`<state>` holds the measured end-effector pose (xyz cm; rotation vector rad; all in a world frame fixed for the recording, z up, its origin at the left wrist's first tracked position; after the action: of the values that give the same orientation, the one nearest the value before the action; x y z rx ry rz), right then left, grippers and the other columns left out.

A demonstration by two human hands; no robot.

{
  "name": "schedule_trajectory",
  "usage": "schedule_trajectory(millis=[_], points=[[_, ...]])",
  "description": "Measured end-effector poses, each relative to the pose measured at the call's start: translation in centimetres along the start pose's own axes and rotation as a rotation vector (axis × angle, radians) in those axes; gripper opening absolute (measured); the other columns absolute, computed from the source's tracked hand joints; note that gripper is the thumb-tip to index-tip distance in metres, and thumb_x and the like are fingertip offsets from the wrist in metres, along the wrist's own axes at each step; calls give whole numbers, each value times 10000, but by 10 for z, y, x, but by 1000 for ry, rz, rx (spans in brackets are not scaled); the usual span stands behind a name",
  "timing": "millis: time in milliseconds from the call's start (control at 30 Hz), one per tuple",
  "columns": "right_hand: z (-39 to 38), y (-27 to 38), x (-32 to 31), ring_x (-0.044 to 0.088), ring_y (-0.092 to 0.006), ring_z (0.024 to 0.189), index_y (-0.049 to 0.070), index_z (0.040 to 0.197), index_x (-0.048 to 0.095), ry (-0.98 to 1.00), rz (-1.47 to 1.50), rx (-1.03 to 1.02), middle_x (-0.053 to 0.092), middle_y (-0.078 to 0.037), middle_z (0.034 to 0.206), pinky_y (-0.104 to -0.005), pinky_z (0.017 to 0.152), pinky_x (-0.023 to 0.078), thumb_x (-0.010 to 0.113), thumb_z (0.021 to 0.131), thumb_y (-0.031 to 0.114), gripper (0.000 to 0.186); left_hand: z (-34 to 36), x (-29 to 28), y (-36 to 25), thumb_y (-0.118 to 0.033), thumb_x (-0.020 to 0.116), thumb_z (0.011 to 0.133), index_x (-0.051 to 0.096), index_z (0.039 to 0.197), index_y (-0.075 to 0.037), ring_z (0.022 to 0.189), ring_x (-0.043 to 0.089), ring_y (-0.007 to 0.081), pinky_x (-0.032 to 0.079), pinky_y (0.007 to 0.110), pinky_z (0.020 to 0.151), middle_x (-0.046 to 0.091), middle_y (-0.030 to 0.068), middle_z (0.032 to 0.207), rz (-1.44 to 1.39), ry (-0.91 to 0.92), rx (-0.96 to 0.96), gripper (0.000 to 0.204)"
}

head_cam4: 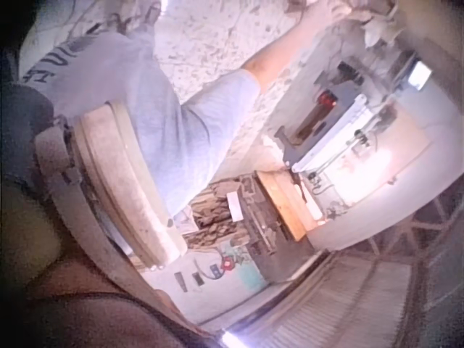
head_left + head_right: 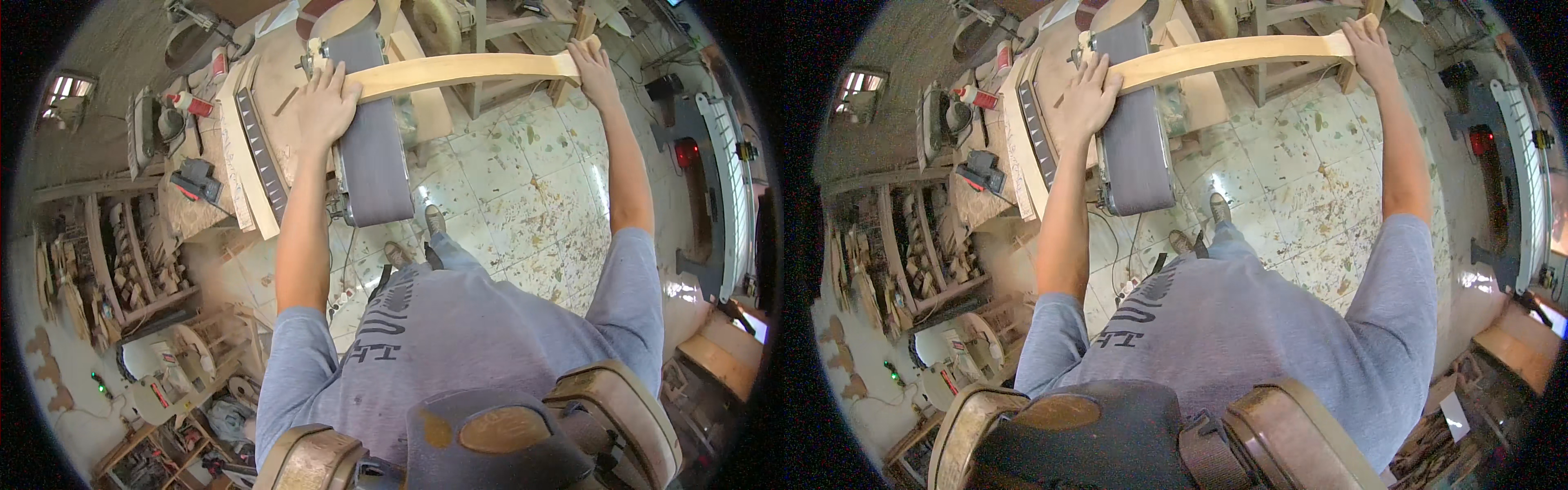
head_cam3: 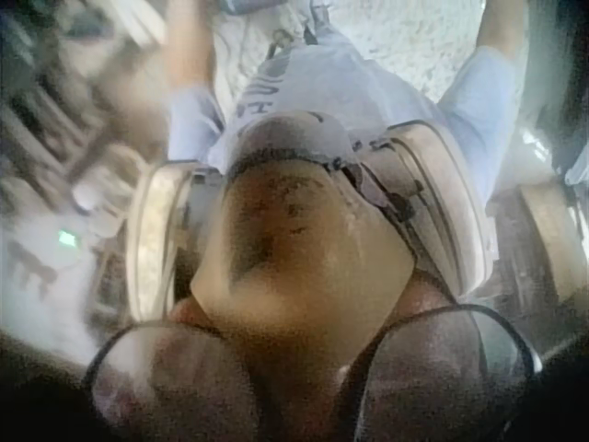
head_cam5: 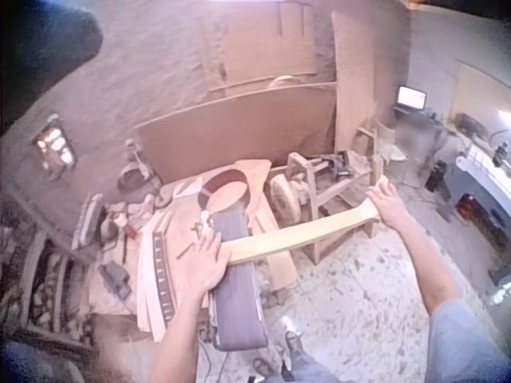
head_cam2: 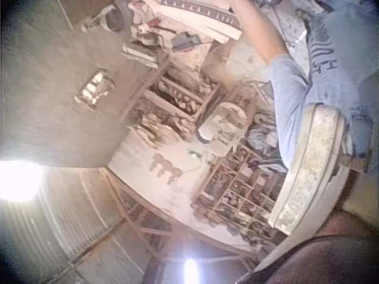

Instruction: The person is sanding a wooden guitar neck on a belt sander, moving the wood against the belt to shape the edges and turning it over to check the surface.

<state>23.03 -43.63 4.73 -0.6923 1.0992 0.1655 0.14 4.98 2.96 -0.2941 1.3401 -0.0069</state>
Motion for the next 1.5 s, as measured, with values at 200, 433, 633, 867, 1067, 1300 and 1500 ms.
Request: schedule_trajectory(millis=[200, 433, 633, 867, 1067, 1300, 1500], points=[[30, 62, -15, 382, -314, 1430, 145, 1455, 439, -163, 125, -108, 483, -52, 1501, -488, 1174, 306, 630, 844, 49, 647, -22, -23, 69, -568, 434, 971, 470, 1489, -135, 1450, 361, 303, 256, 428, 1192, 407, 122, 1563, -48, -33, -52, 676], [58, 189, -75, 404, -328, 1419, 68, 1388, 508, -216, 213, -128, 524, -110, 1455, -509, 1172, 302, 622, 858, 78, 543, -78, -71, 181, -466, 466, 1007, 515, 1452, -116, 1403, 421, 327, 302, 422, 1159, 475, 151, 1507, 0, -58, -77, 569], [60, 264, -115, 411, -350, 1413, 47, 1381, 528, -249, 230, -128, 536, -125, 1444, -547, 1177, 281, 544, 915, 138, 475, -109, -102, 244, -434, 437, 1025, 515, 1441, -110, 1389, 433, 328, 310, 424, 1148, 495, 157, 1482, 43, -2, -65, 534], [42, 257, -122, 413, -348, 1414, 30, 1378, 529, -222, 236, -91, 544, -131, 1439, -544, 1184, 271, 533, 906, 106, 479, -96, -90, 260, -429, 449, 1016, 534, 1422, -89, 1396, 420, 334, 297, 437, 1161, 480, 172, 1491, -19, 21, -37, 537], [22, 176, -83, 413, -317, 1419, 86, 1434, 464, -123, 118, -35, 505, -106, 1480, -512, 1188, 279, 595, 858, 62, 591, -45, -54, 186, -480, 453, 998, 514, 1449, -101, 1441, 366, 331, 266, 433, 1188, 421, 166, 1543, -39, -12, 63, 592], [4, 51, -12, 383, -309, 1435, 185, 1491, 396, -38, 77, 18, 441, -18, 1543, -505, 1181, 303, 608, 863, 35, 680, -7, -19, 54, -599, 419, 947, 445, 1507, -159, 1477, 312, 314, 224, 475, 1204, 345, 132, 1597, -35, 45, -4, 712], [15, 8, 0, 363, -307, 1445, 205, 1518, 352, 50, 6, -25, 374, -8, 1582, -502, 1193, 298, 634, 840, -7, 764, -21, -9, -9, -562, 425, 952, 444, 1508, -164, 1474, 306, 331, 234, 477, 1196, 357, 134, 1591, 10, 1, -96, 685]])
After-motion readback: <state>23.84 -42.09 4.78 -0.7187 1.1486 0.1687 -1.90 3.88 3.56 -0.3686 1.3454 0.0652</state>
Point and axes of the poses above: each hand's wrist, its own z-axis towards the middle knuckle, its own x-axis out of the palm, y = z × x, the point moved 4 cm from there along z, towards the middle knuckle
